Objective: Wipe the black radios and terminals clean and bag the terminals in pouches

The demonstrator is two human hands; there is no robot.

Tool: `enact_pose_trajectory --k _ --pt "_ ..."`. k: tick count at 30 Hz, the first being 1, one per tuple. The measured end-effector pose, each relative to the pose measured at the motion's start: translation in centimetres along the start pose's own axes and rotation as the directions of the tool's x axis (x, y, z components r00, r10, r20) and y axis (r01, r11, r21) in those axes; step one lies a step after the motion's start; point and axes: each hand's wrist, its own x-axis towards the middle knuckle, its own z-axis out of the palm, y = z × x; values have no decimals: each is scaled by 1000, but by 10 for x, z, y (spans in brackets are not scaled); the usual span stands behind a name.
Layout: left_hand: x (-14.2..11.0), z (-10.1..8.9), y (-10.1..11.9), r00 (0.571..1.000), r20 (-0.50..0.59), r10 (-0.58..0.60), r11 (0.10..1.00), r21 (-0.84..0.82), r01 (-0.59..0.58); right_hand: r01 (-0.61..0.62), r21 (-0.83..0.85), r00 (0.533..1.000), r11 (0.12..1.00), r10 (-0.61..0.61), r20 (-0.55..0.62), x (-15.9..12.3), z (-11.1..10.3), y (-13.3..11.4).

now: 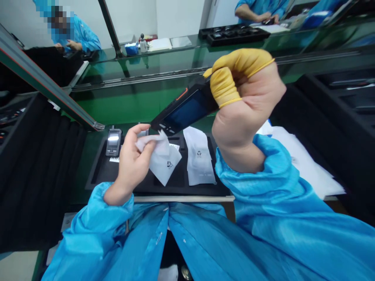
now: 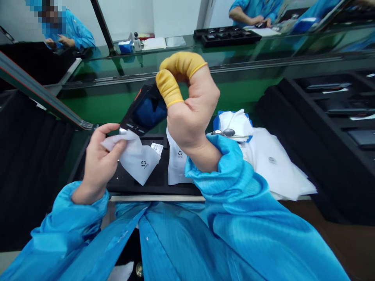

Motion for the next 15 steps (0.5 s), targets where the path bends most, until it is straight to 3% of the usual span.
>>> enact_pose_trajectory --k 3,7,11,15 --pt "3 -9 -3 999 -22 -30 998 -54 29 -35 -36 999 999 34 -21 -2 -5 4" --pt "23 -10 -23 984 -35 -175 980 -107 170 -30 -18 998 999 29 -51 2 -10 5" --pt "33 5 -35 939 47 -342 902 -264 341 49 31 997 998 -47 -66 8 -11 6" --pt "28 28 -32 929 131 -345 867 -335 370 112 16 989 994 -110 -101 16 -12 5"
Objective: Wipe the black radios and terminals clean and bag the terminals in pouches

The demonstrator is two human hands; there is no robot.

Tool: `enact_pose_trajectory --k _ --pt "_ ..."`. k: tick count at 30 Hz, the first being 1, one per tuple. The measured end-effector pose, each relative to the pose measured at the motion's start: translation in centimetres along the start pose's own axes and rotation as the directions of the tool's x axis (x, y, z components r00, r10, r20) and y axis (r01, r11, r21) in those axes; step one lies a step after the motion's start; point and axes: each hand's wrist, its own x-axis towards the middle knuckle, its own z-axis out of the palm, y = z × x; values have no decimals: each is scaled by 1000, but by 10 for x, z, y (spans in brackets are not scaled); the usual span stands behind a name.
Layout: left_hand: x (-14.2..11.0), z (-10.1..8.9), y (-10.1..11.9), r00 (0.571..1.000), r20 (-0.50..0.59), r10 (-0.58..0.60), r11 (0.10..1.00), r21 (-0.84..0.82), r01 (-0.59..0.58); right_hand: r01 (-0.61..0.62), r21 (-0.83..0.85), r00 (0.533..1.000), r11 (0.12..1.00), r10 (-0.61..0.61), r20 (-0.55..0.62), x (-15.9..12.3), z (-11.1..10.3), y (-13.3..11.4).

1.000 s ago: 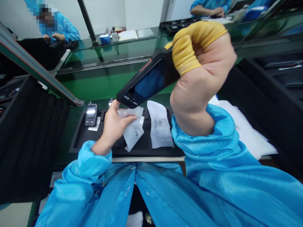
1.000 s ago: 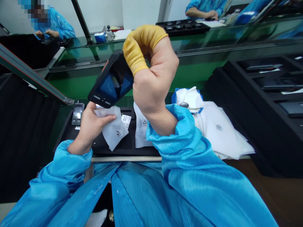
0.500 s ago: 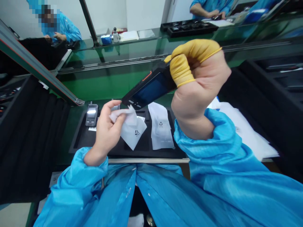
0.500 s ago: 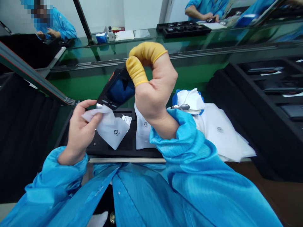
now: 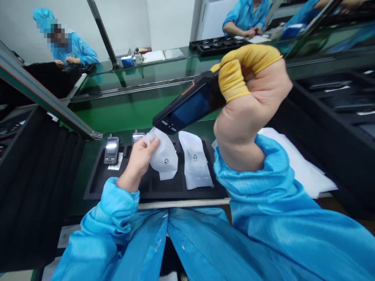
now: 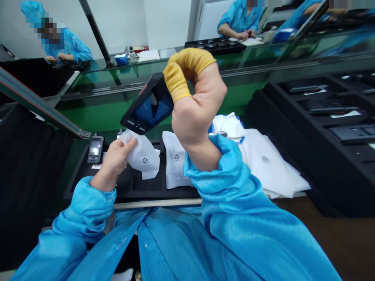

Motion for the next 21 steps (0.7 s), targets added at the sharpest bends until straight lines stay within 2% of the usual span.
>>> enact_pose_trajectory --k 3,9,12,16,21 --pt "-5 12 1 999 20 49 992 115 -51 -16 -61 1000 998 15 -1 3 1 -6" --pt "-12 17 5 992 49 118 964 235 -126 -44 35 999 998 45 -28 -2 9 -15" --pt "-19 13 10 991 88 97 965 234 -115 -63 -9 998 998 62 -26 -4 8 -13" --pt "-27 7 20 988 152 16 982 184 -44 -70 -28 998 997 70 2 -4 -2 -6" --pt "-27 6 23 994 103 23 972 230 -47 -139 -103 986 985 147 79 -1 -10 -2"
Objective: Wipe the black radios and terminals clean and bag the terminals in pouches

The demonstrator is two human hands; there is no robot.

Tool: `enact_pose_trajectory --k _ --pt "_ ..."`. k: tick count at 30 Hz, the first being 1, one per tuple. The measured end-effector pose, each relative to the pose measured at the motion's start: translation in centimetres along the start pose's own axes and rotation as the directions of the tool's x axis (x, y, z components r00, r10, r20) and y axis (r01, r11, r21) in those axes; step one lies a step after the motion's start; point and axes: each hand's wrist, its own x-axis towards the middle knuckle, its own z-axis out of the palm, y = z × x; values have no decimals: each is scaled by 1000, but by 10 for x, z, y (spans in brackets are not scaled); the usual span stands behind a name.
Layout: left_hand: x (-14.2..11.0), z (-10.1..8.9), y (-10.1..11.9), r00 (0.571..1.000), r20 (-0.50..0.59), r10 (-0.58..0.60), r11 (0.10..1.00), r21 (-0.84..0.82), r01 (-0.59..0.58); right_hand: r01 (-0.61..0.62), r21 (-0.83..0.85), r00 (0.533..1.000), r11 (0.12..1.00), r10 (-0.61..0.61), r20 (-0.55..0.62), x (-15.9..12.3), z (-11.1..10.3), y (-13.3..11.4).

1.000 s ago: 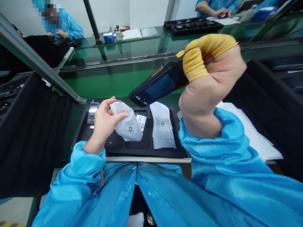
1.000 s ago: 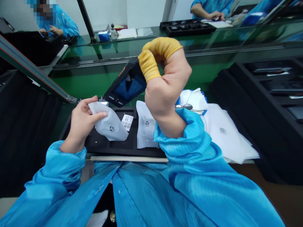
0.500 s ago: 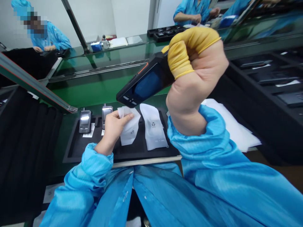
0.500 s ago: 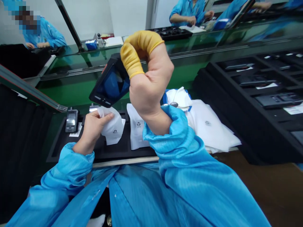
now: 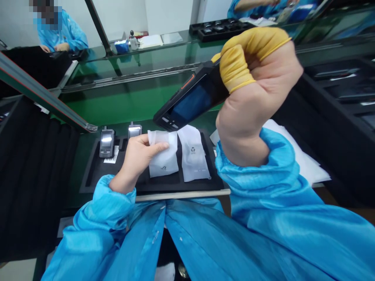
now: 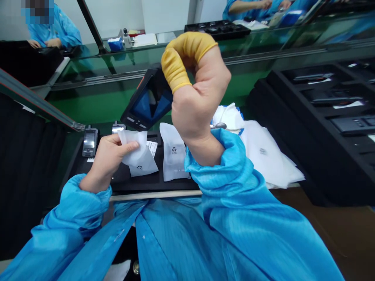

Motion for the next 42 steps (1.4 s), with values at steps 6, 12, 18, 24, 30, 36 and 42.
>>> enact_pose_trajectory --k 6,12,18,24,30,36,42 --pt "2 9 -4 994 -9 106 990 91 -105 67 109 997 992 -63 -44 2 12 -10" --pt "2 11 -5 1000 12 -3 1000 -14 3 -25 158 999 987 19 42 -5 17 -14" --pt "0 3 -8 997 73 -19 996 -87 25 35 40 999 999 -36 23 3 -1 -5" --pt "1 9 -3 999 -35 -36 988 -149 30 104 -43 994 994 -105 -9 7 4 -10" --pt "4 4 -10 998 -67 4 978 -209 -18 -14 15 1000 1000 13 26 -1 25 -32" --pt "4 0 -13 999 -53 11 971 -237 -23 -84 20 996 996 84 11 -4 19 -30" --pt "3 5 -14 998 -9 66 968 -244 -66 -129 -98 989 987 136 61 -4 10 -28"
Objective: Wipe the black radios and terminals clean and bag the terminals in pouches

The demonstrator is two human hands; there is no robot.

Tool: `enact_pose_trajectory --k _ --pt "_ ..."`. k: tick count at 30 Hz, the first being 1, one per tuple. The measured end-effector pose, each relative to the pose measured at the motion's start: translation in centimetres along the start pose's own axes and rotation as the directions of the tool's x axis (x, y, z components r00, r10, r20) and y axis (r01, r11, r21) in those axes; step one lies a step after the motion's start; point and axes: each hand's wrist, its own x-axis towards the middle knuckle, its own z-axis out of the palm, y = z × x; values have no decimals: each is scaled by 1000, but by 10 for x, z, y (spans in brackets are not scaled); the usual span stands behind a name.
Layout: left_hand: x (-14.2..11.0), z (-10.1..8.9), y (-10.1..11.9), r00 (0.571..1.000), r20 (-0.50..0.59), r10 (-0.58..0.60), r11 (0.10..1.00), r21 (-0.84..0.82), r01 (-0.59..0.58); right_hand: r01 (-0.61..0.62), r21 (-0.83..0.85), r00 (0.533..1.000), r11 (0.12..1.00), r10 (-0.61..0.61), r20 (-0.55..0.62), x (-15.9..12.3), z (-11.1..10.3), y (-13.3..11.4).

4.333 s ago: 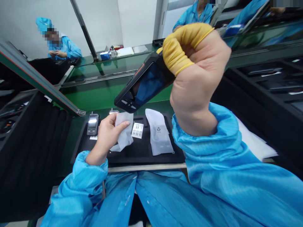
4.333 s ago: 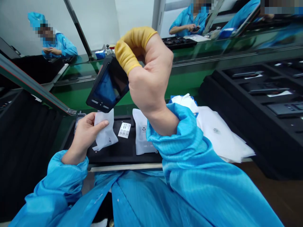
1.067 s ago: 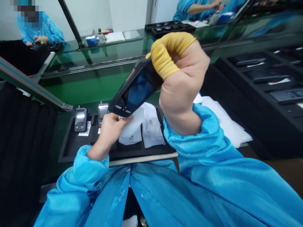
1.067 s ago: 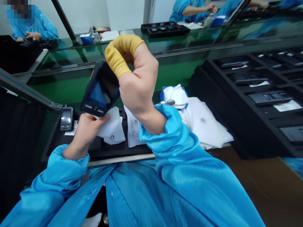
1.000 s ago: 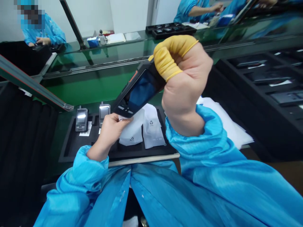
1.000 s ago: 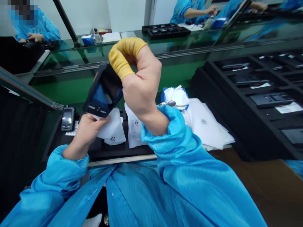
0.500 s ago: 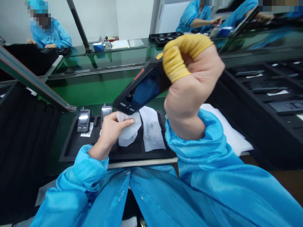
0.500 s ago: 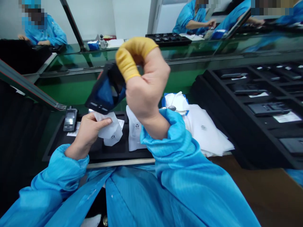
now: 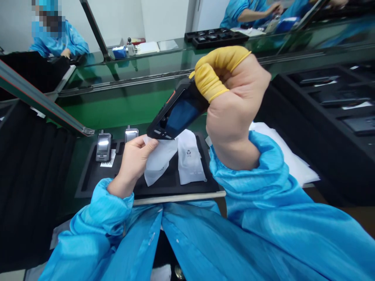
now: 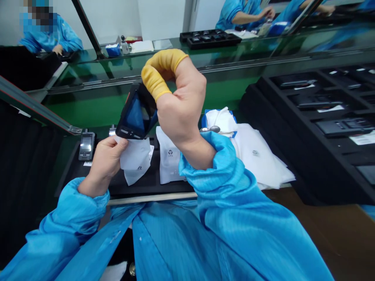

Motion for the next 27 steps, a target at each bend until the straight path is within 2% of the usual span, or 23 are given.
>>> enact_pose_trajectory --k 4,8,11,14,16,18,20,23,25,27 --pt "0 3 0 998 63 22 999 -50 -19 -29 -80 997 996 35 69 1 -3 -1" --pt "4 1 -4 997 -13 82 997 -16 -82 -40 -106 994 994 50 97 0 -2 1" --pt "8 -4 -9 980 -109 164 972 185 -142 -59 -90 993 994 68 98 -2 -1 3" --pt "8 -8 -8 975 -65 212 893 418 -166 -84 -72 992 994 90 89 -1 0 7" --pt "6 -9 -5 984 11 179 879 448 -165 -111 -69 990 991 117 83 2 1 10" --pt "4 -10 1 991 65 116 915 381 -131 -147 -72 986 987 152 74 6 2 12" --pt "1 -10 6 992 126 25 960 275 -59 -170 -54 983 984 173 62 8 2 15" --pt "-1 -12 11 968 223 -113 983 168 76 -177 -27 983 984 178 41 11 1 18" --pt "-1 -14 12 972 189 -140 980 169 108 -154 -9 988 988 154 12 13 -1 19" --pt "-2 -15 11 992 79 -98 974 212 79 -87 39 995 995 88 -39 17 -3 16"
